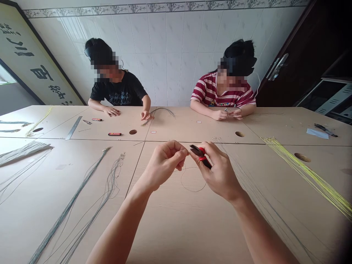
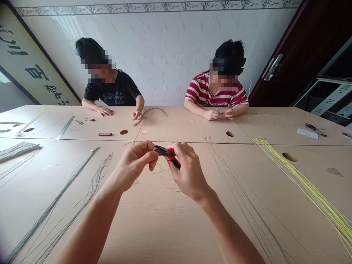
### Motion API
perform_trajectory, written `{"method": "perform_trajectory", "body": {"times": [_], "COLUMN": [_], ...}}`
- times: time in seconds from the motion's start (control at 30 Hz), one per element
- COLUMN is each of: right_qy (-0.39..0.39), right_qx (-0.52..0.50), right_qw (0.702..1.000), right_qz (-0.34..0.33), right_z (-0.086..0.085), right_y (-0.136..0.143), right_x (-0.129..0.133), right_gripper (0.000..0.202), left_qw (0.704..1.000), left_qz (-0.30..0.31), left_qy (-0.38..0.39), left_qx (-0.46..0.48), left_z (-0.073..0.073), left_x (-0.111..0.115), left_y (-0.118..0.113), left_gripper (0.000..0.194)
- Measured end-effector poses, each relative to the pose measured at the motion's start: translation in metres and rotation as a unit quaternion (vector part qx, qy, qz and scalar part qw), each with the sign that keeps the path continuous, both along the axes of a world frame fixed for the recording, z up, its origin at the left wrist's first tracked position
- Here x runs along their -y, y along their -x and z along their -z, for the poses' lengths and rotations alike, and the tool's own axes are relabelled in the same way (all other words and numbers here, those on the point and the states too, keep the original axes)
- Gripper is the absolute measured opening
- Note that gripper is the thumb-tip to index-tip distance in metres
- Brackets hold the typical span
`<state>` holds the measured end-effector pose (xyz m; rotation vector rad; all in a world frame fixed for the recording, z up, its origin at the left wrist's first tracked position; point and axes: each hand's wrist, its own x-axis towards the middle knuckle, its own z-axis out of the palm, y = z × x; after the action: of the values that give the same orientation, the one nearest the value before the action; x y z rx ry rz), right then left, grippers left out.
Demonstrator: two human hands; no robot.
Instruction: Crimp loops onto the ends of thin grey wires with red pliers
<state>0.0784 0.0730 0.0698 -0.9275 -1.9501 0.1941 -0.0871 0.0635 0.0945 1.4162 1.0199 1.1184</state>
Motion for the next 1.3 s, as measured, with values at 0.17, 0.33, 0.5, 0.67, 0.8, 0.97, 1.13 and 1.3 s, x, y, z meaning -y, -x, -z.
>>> {"method": "perform_trajectory", "body": {"times": [0.17,0.33,0.5,0.67,0.8,0.97,1.13,1.3], "right_qy": [0.002,0.031,0.053,0.069,0.083,0.082,0.074,0.074], "right_qx": [-0.015,-0.038,-0.039,-0.032,-0.033,-0.029,-0.023,-0.025], "right_qw": [1.000,0.999,0.998,0.997,0.996,0.996,0.997,0.997], "right_qz": [0.002,-0.004,-0.003,-0.002,-0.010,-0.020,-0.019,-0.022], "right_z": [0.001,0.005,0.005,0.004,0.003,0.003,0.001,0.001], "right_y": [0.001,0.003,0.002,0.001,0.001,0.000,0.001,0.001], "right_x": [-0.001,-0.003,-0.003,-0.003,-0.002,-0.002,-0.002,-0.001], "right_gripper": [0.012,0.007,0.008,0.012,0.011,0.008,0.012,0.013], "left_qw": [1.000,1.000,1.000,0.997,0.993,0.992,0.991,0.992], "left_qz": [-0.012,-0.019,-0.018,-0.027,-0.031,-0.015,-0.017,-0.012], "left_qy": [-0.004,0.005,0.003,-0.040,-0.072,-0.069,-0.067,-0.063], "left_qx": [0.000,-0.008,-0.021,-0.066,-0.085,-0.106,-0.114,-0.108], "left_z": [0.001,0.001,0.000,-0.001,-0.001,0.000,-0.001,0.000], "left_x": [-0.001,-0.002,-0.001,-0.001,-0.002,-0.002,-0.002,-0.002], "left_y": [-0.001,0.000,0.001,0.006,0.010,0.010,0.010,0.012], "left_gripper": [0.020,0.022,0.022,0.019,0.011,0.011,0.009,0.010]}}
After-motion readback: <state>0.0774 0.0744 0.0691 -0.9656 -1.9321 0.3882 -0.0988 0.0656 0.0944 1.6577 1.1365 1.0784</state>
